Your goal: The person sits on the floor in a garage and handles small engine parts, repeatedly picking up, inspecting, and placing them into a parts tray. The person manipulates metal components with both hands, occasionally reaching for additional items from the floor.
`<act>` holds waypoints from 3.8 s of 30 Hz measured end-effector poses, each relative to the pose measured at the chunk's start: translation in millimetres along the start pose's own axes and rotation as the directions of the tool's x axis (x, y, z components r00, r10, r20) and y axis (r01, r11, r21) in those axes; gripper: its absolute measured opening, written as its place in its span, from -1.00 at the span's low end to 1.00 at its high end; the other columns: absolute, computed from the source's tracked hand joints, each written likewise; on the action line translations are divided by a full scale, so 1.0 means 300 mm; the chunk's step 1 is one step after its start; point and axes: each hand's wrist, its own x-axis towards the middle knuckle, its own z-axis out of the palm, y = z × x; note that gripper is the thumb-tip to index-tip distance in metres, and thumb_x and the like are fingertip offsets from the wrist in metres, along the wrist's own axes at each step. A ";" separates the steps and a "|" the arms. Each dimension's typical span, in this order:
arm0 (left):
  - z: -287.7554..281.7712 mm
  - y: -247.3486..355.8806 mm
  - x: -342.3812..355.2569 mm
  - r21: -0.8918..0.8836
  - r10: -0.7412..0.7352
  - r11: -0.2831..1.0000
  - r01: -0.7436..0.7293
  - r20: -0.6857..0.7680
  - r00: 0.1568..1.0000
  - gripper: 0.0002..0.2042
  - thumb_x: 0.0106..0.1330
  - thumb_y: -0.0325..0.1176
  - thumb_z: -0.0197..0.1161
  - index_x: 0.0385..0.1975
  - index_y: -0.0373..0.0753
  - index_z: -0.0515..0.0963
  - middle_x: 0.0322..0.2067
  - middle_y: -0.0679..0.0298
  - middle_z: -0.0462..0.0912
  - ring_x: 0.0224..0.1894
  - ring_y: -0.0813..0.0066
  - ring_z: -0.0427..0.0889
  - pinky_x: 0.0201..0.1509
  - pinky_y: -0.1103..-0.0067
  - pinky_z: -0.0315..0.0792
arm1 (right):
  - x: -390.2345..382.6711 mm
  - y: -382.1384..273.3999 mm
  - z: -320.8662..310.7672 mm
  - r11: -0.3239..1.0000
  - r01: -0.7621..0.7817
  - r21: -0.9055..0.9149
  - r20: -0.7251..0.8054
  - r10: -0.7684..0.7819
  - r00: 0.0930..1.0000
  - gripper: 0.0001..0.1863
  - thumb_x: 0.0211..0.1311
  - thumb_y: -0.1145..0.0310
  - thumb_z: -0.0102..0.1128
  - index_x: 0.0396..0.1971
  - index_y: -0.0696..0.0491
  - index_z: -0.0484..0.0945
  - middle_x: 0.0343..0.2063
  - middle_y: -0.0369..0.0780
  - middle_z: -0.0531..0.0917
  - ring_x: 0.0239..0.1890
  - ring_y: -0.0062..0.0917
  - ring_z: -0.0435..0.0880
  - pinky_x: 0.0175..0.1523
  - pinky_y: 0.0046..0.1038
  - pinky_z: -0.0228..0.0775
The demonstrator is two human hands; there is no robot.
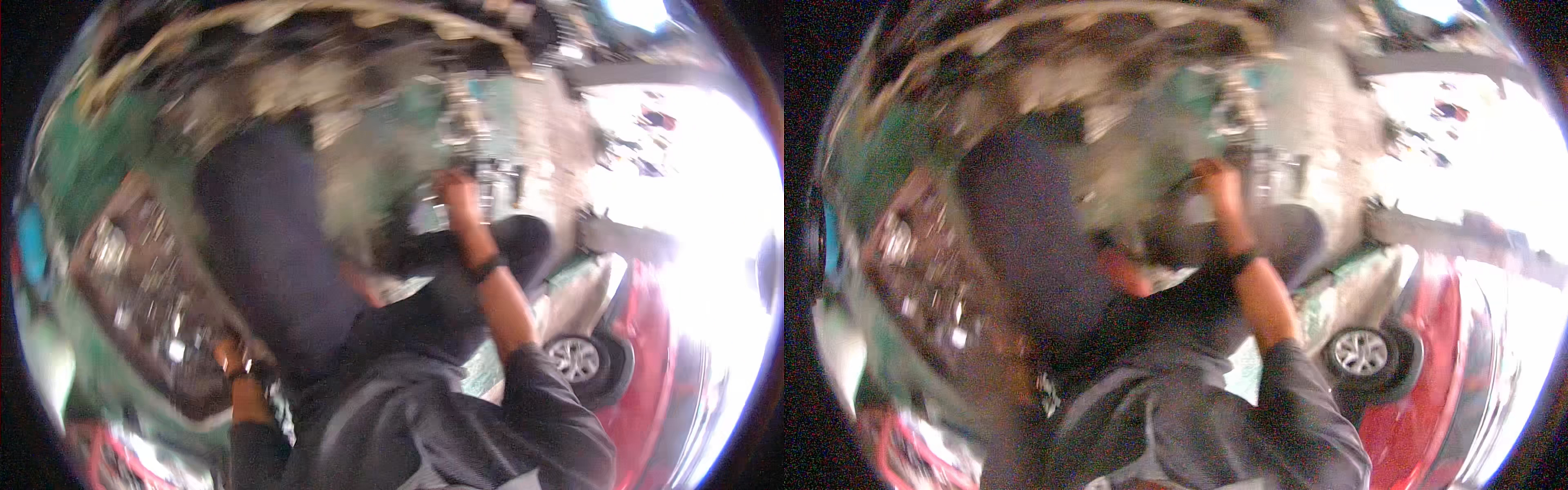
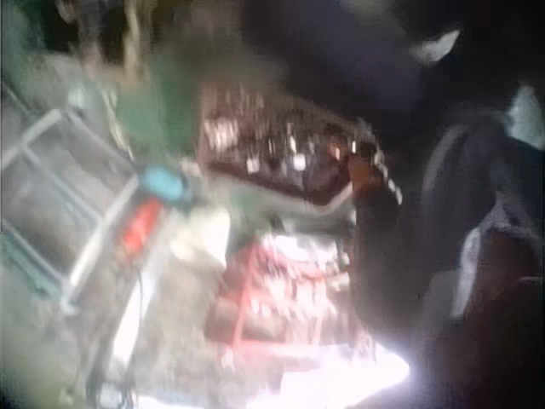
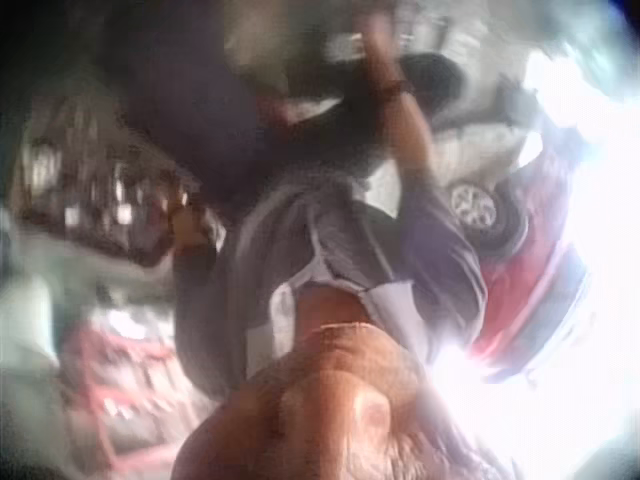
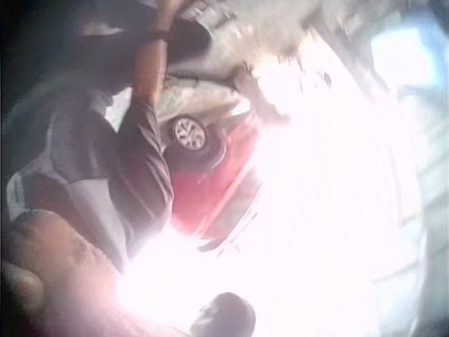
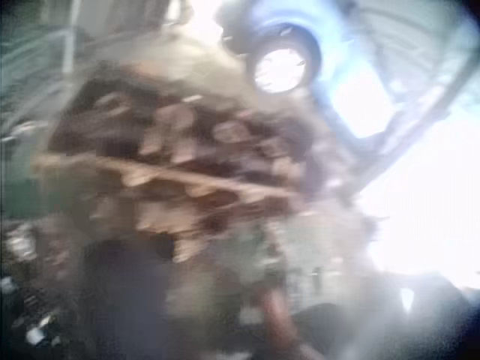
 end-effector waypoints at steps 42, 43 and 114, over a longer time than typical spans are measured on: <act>-1.205 1.386 -1.141 -0.322 0.993 0.100 -0.942 0.099 0.071 -0.76 0.28 -0.35 0.05 -0.20 -0.37 0.53 -0.14 -0.05 0.50 -0.19 -0.01 0.44 -0.09 0.26 0.30 | -0.056 -0.414 -0.487 0.560 0.337 0.756 -0.180 -0.318 0.931 -0.80 0.07 0.39 0.22 -0.34 0.20 0.52 -0.52 -0.15 0.60 -0.45 -0.49 0.55 -0.31 -0.42 0.39; -1.151 1.515 -1.115 -0.713 0.915 0.402 -0.575 0.296 0.273 -0.77 0.25 -0.29 0.10 -0.21 -0.32 0.45 -0.56 0.20 0.46 -0.61 0.44 0.45 -0.58 0.54 0.38 | -0.059 -0.408 -0.476 0.543 0.366 0.756 -0.207 -0.332 0.920 -0.79 0.07 0.40 0.22 -0.33 0.20 0.52 -0.52 -0.15 0.60 -0.46 -0.48 0.55 -0.31 -0.41 0.39; -0.898 1.704 -0.934 -0.940 0.935 0.304 -0.153 0.263 0.238 -0.97 0.23 -0.56 0.13 -0.38 -0.37 0.49 -0.34 0.11 0.65 -0.37 0.44 0.63 -0.19 0.55 0.53 | -0.009 -0.317 -0.400 0.912 0.184 0.366 -0.024 -0.189 0.982 -0.79 -0.05 0.32 0.21 -0.46 0.16 0.56 -0.56 -0.04 0.56 -0.44 -0.11 0.56 -0.33 -0.22 0.38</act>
